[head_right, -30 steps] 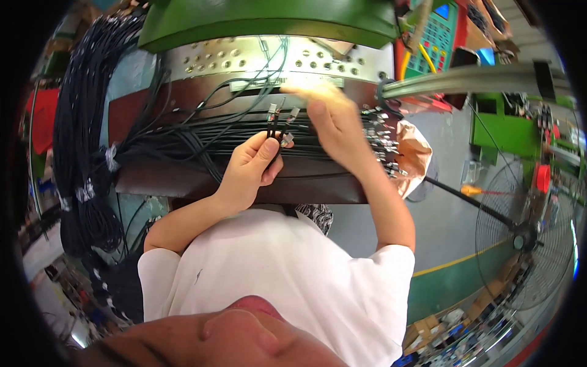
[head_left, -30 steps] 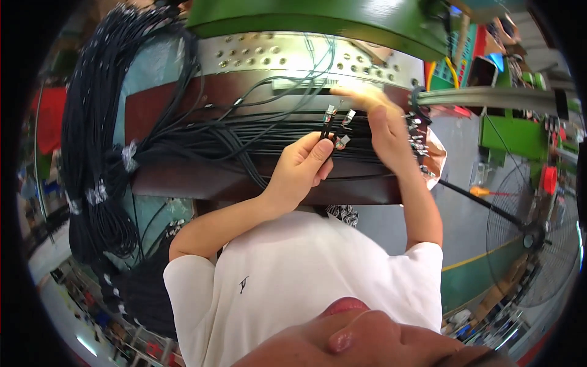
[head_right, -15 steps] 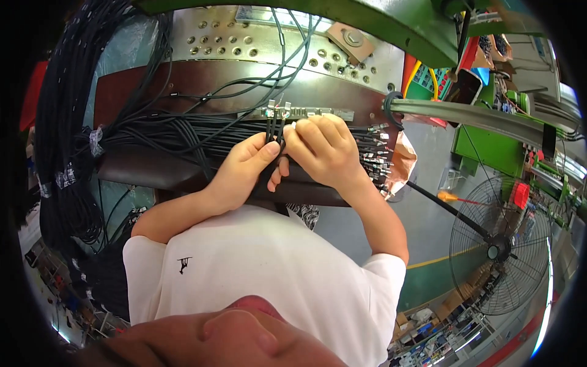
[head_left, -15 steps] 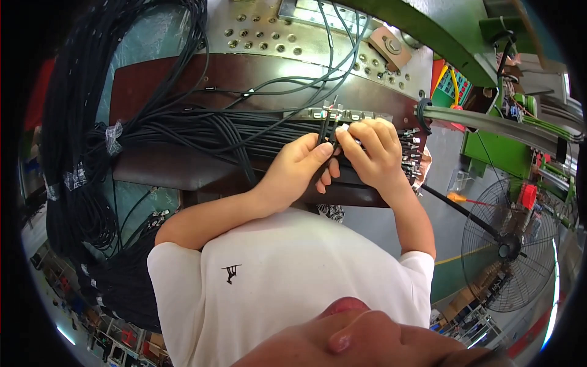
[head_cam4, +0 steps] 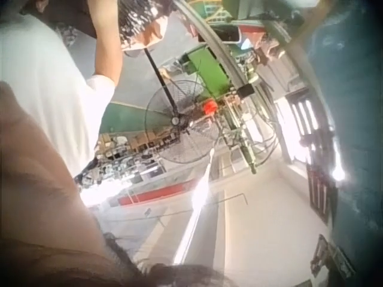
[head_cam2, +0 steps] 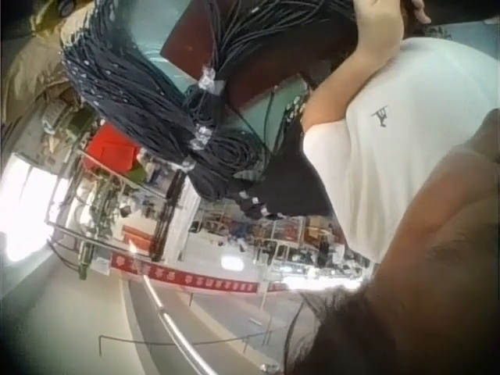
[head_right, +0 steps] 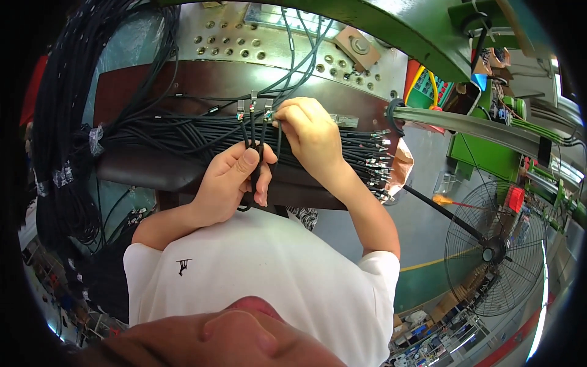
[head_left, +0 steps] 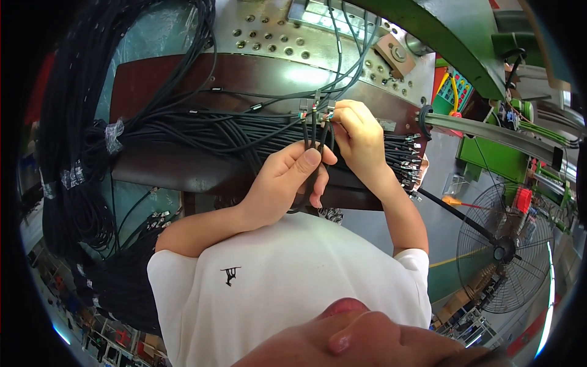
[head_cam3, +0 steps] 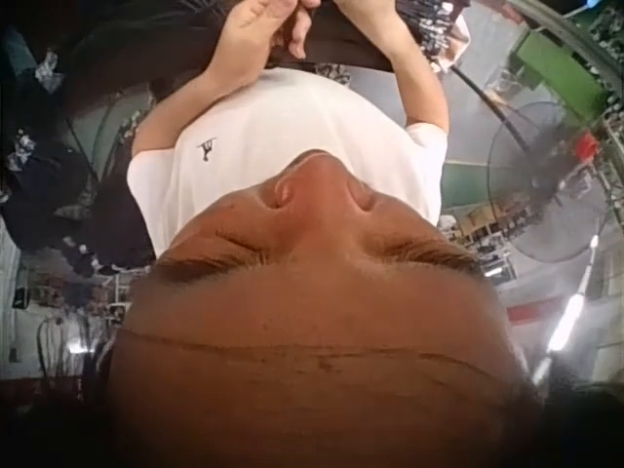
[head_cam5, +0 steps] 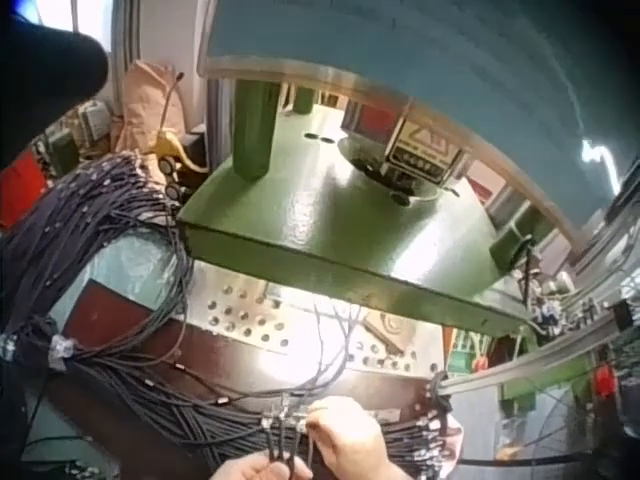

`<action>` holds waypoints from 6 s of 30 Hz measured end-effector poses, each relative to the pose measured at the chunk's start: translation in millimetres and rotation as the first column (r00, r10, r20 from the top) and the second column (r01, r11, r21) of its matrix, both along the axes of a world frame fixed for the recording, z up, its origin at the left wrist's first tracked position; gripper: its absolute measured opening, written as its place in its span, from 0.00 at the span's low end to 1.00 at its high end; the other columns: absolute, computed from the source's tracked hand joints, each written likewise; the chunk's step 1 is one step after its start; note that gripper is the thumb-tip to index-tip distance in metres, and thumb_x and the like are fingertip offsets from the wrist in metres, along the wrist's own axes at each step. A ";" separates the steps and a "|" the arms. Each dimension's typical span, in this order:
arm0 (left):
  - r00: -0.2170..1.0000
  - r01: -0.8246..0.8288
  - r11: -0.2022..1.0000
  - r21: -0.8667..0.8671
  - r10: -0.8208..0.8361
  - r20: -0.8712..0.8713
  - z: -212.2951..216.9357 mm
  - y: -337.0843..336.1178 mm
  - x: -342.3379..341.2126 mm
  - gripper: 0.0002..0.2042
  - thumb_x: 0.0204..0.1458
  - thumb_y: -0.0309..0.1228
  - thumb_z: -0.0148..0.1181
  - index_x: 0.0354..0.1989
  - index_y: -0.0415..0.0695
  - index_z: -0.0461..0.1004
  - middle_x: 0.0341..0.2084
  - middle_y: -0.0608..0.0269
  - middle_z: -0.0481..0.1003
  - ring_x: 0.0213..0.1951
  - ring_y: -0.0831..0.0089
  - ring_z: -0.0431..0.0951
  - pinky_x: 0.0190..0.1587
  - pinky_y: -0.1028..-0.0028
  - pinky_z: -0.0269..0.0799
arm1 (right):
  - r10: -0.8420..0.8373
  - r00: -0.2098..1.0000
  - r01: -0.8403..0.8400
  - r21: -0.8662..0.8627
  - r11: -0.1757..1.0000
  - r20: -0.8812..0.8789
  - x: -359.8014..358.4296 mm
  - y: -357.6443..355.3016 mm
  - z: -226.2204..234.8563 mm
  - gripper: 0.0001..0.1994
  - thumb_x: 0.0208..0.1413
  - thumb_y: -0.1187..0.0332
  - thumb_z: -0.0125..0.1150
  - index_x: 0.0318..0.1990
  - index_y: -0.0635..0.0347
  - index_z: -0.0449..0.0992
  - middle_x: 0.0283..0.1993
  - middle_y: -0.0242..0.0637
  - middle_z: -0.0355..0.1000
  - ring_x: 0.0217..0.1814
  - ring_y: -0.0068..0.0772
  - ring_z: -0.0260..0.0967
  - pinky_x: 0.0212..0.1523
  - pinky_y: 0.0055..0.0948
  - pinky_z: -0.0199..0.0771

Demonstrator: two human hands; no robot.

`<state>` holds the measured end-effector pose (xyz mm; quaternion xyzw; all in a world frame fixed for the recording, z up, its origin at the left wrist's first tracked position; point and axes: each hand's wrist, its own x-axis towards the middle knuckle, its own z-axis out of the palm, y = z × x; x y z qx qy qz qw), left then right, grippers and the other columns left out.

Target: Assemble cable connectors into the socket board at a factory workbench.

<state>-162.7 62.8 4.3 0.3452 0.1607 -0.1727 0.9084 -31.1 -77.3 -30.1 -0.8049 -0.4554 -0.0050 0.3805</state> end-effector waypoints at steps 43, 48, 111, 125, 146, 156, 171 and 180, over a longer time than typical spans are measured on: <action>0.932 0.346 0.906 0.245 -0.362 0.024 20.2 -2.3 41.3 0.20 0.64 0.40 0.41 0.36 0.35 0.73 0.18 0.59 0.75 0.18 0.77 0.73 0.23 0.81 0.68 | -0.134 0.991 0.135 -0.044 0.990 0.016 9.9 -47.7 -3.3 0.09 0.45 0.84 0.62 0.32 0.65 0.70 0.38 0.42 0.72 0.37 0.42 0.73 0.38 0.33 0.73; 0.889 0.457 0.884 0.098 -0.449 -0.091 16.0 -8.7 53.6 0.20 0.64 0.40 0.41 0.34 0.35 0.73 0.16 0.58 0.74 0.15 0.76 0.72 0.20 0.79 0.67 | -0.133 0.948 0.145 -0.020 0.989 0.289 15.1 -53.0 24.0 0.14 0.44 0.82 0.63 0.40 0.61 0.74 0.39 0.40 0.73 0.38 0.41 0.72 0.38 0.34 0.72; 0.829 0.476 0.542 0.692 -0.540 -0.147 -9.9 43.9 51.3 0.22 0.61 0.46 0.48 0.36 0.35 0.77 0.25 0.58 0.79 0.27 0.76 0.78 0.31 0.76 0.74 | 0.021 1.000 -0.022 -0.149 0.989 -0.003 20.2 -27.6 8.4 0.13 0.45 0.71 0.66 0.41 0.58 0.77 0.37 0.34 0.71 0.41 0.39 0.69 0.40 0.33 0.71; 0.999 -0.023 1.000 0.017 0.023 0.044 -4.5 73.4 202.4 0.15 0.64 0.34 0.42 0.40 0.29 0.65 0.23 0.62 0.64 0.20 0.80 0.63 0.24 0.77 0.68 | -0.143 0.822 0.326 -0.250 0.912 0.552 177.4 33.9 -23.6 0.11 0.55 0.68 0.49 0.40 0.62 0.75 0.37 0.49 0.73 0.39 0.49 0.71 0.42 0.43 0.69; 0.569 -0.768 -0.389 0.509 -0.780 0.263 -73.2 122.4 217.9 0.09 0.51 0.38 0.59 0.33 0.45 0.78 0.20 0.61 0.75 0.21 0.63 0.75 0.26 0.66 0.72 | -0.124 0.801 0.352 -0.293 0.889 0.586 156.7 26.3 -18.7 0.05 0.47 0.67 0.59 0.30 0.55 0.79 0.23 0.40 0.73 0.23 0.44 0.71 0.25 0.39 0.71; 0.708 -0.664 -0.367 0.652 -0.588 0.390 -106.2 142.6 231.4 0.12 0.50 0.38 0.59 0.36 0.42 0.78 0.30 0.53 0.78 0.33 0.57 0.78 0.38 0.60 0.73 | -0.156 0.866 0.344 -0.340 0.875 0.474 159.2 23.3 -17.0 0.10 0.49 0.60 0.62 0.33 0.55 0.80 0.26 0.41 0.74 0.27 0.44 0.73 0.28 0.38 0.73; 0.633 -0.740 -0.441 0.508 -0.711 0.305 -101.8 140.0 230.1 0.10 0.52 0.33 0.56 0.38 0.42 0.77 0.31 0.53 0.78 0.32 0.58 0.78 0.36 0.63 0.74 | -0.083 0.832 0.332 -0.373 0.867 0.549 178.3 7.0 -35.0 0.11 0.50 0.64 0.60 0.40 0.57 0.78 0.36 0.41 0.75 0.36 0.45 0.73 0.38 0.40 0.74; 0.683 -0.692 -0.329 0.642 -0.587 0.435 -99.4 121.7 235.3 0.11 0.50 0.37 0.60 0.33 0.42 0.79 0.26 0.55 0.78 0.29 0.59 0.78 0.31 0.63 0.73 | 0.029 0.701 0.156 -0.193 0.969 0.713 187.3 8.2 -17.5 0.05 0.51 0.70 0.54 0.32 0.58 0.76 0.25 0.43 0.72 0.27 0.43 0.71 0.29 0.40 0.72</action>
